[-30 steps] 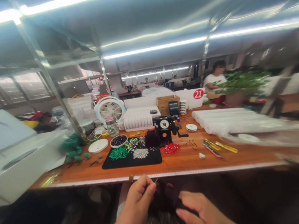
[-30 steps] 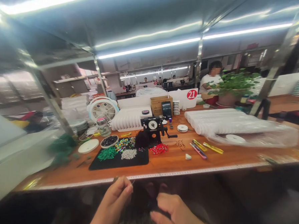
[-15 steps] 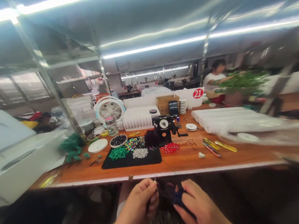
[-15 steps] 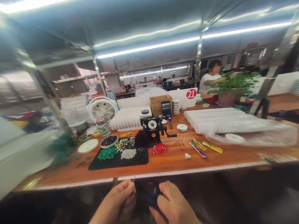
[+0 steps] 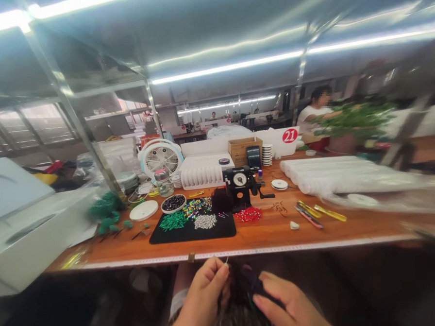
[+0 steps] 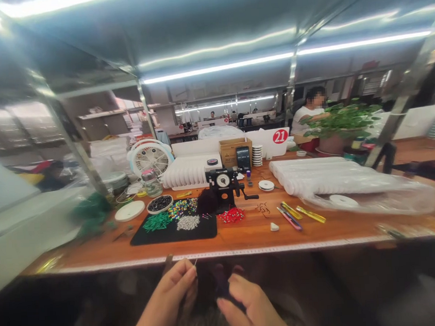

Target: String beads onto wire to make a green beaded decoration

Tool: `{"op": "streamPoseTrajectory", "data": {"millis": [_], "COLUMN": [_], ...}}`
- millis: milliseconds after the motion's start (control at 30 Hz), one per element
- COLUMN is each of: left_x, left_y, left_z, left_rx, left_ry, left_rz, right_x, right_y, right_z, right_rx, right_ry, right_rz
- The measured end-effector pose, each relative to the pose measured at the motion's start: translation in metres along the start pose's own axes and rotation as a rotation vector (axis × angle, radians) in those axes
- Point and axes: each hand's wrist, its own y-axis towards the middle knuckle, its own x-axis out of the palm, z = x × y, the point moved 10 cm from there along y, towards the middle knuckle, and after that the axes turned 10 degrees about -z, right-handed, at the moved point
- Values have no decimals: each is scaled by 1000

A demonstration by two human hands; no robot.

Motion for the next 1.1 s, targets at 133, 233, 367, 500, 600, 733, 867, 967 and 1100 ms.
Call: {"op": "streamPoseTrajectory", "data": {"millis": [133,233,367,500,600,733,867,967,1100], "left_x": [-2,-2,5,12,12,12,11,10,11], "left_y": [0,0,-2,-5,-5,-4,-4,-4,-5], "left_z": [-2,-4,-9,-8,-10,-13,-12,-13,-13], "left_rx": [6,-25,-113,-140,-164,-190,-176,-169,-158], "left_ry": [-13,-24,-153,-243,-254,-266,-281,-272,-259], "left_rz": [17,8,-69,-136,-134,-120,-114,-112,-109], "right_x": [-2,-5,-8,-8,-6,-7,-5,-4,-6], "right_y": [-1,0,-1,-2,-2,-1,-1,-1,0], "right_z": [1,-1,2,7,5,2,5,3,-6], "right_rx": [28,42,87,101,80,70,88,76,30], "right_ry": [48,25,-101,-137,-111,-103,-122,-114,-53], "right_rz": [-6,-36,-69,-72,-69,-57,-61,-59,-55]}}
